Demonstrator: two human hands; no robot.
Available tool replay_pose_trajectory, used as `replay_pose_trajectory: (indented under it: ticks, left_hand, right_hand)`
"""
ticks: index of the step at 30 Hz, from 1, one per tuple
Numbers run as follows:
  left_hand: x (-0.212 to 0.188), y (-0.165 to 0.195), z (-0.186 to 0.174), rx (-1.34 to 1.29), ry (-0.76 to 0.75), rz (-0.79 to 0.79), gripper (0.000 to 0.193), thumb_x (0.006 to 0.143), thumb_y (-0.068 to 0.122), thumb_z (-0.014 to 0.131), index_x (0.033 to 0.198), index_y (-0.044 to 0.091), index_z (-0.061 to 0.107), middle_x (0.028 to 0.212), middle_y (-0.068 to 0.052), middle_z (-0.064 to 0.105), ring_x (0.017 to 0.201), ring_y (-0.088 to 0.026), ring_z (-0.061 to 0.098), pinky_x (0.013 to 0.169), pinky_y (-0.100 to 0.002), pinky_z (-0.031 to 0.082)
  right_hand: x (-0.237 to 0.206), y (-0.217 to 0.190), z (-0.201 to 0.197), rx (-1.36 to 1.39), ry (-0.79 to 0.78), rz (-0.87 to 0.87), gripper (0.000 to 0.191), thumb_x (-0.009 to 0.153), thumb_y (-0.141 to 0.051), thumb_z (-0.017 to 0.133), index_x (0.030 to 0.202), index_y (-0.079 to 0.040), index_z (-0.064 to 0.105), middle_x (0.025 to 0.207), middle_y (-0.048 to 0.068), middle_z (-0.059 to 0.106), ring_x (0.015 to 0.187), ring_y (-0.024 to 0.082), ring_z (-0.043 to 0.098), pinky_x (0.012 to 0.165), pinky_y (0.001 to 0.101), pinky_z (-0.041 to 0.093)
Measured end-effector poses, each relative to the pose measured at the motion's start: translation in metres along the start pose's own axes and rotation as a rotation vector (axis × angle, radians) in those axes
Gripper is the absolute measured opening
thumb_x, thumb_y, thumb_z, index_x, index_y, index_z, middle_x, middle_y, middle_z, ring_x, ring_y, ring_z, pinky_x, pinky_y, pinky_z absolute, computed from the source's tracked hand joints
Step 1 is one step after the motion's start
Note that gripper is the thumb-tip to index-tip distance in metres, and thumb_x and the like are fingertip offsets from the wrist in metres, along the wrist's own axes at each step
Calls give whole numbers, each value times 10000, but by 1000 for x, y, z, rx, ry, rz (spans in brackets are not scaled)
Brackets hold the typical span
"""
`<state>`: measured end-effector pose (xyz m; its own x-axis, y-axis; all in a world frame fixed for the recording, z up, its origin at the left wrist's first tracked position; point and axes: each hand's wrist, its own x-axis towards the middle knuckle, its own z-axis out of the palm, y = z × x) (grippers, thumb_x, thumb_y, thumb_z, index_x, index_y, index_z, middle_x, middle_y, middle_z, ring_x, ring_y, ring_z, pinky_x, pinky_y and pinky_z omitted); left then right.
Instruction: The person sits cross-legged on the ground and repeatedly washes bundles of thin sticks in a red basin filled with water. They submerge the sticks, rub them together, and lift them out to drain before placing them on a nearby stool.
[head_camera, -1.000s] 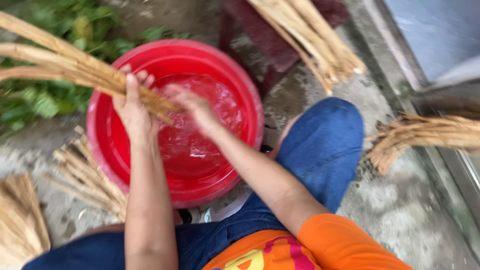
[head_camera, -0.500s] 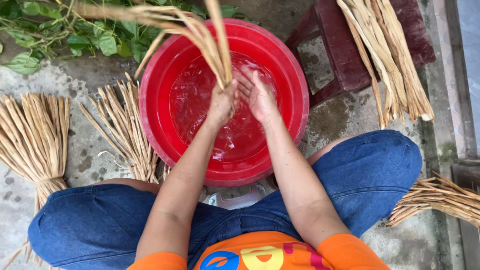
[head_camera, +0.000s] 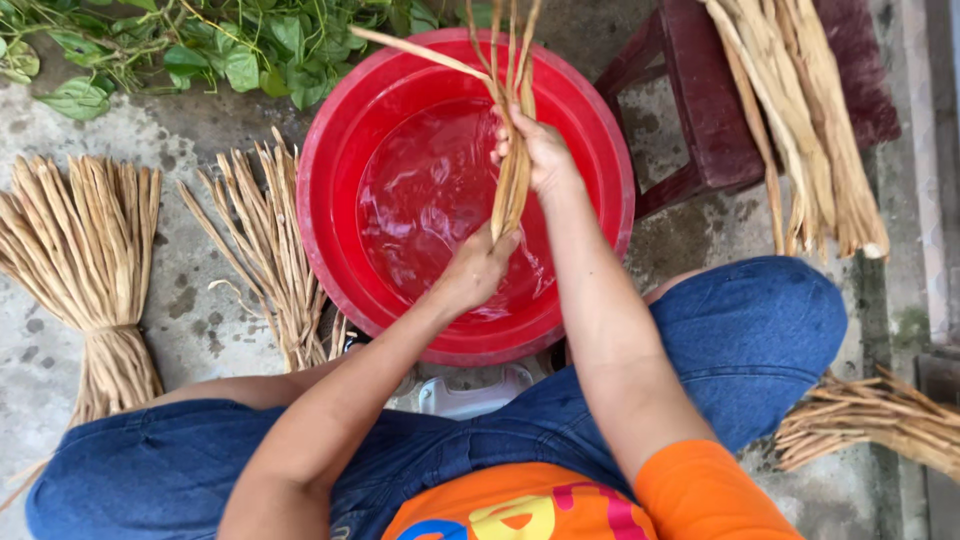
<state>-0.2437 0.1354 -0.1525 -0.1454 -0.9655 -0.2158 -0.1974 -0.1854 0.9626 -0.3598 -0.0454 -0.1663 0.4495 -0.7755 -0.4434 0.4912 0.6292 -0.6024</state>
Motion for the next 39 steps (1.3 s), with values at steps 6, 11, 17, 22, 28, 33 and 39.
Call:
replay_pose_trajectory:
  ticks: [6, 11, 17, 22, 28, 33, 39]
  left_hand:
    - [-19, -12, -41, -322, -143, -380, 383, 931, 272, 584, 1290, 139, 567, 859, 10, 728, 534, -120, 624, 448, -276, 504]
    - [11, -59, -59, -343, -35, -509, 367, 1033, 370, 619, 1201, 50, 683, 751, -82, 610, 521, -157, 405, 423, -322, 315]
    - [-14, -73, 3, 426, -177, -388, 606, 1076, 545, 413, 1111, -4, 668, 936, -309, 695, 942, -428, 696, 864, -540, 528]
    - [-3, -73, -5, 644, -306, -384, 475, 1028, 440, 426, 1288, 62, 548, 1141, -282, 678, 1072, -452, 669, 915, -577, 513]
    - [27, -122, -90, 938, -168, -629, 426, 1003, 358, 501, 1349, 110, 506, 1264, -236, 647, 1127, -419, 666, 886, -552, 572]
    - [28, -148, -70, 828, 124, -718, 423, 1074, 370, 477, 1406, 108, 491, 1274, -237, 676, 1138, -417, 682, 944, -546, 554]
    - [12, -141, -26, 780, -368, -961, 522, 1035, 408, 468, 1475, 133, 525, 1495, -156, 550, 1360, -356, 557, 1058, -489, 519]
  right_hand:
    - [-23, -42, 26, 219, -218, -299, 690, 904, -599, 573, 1201, 24, 600, 988, 132, 690, 844, 225, 705, 783, 420, 677]
    - [-37, 46, 80, -317, -103, -119, 403, 868, -211, 732, 1221, -80, 590, 989, 113, 745, 838, 178, 761, 718, 304, 689]
    - [-28, 77, 11, -255, 319, 74, 311, 880, -177, 801, 1100, 12, 689, 746, 62, 683, 566, 141, 625, 480, 273, 550]
    - [-30, 64, -37, -481, 574, -97, 778, 886, -267, 822, 1440, 19, 357, 1219, 199, 616, 1062, 281, 653, 931, 425, 548]
    - [-60, 119, -12, -1026, 640, 38, 958, 924, -462, 647, 1644, -136, 105, 1650, 188, 263, 1504, 340, 346, 1185, 508, 337]
    - [-64, 159, -11, -1548, -131, 149, 794, 965, -355, 711, 1591, -108, 290, 1652, 170, 225, 1536, 380, 133, 1229, 502, 162]
    - [-47, 126, -79, -880, 648, 252, 483, 999, -302, 709, 1342, 19, 599, 1322, 194, 671, 1209, 299, 659, 1040, 435, 511]
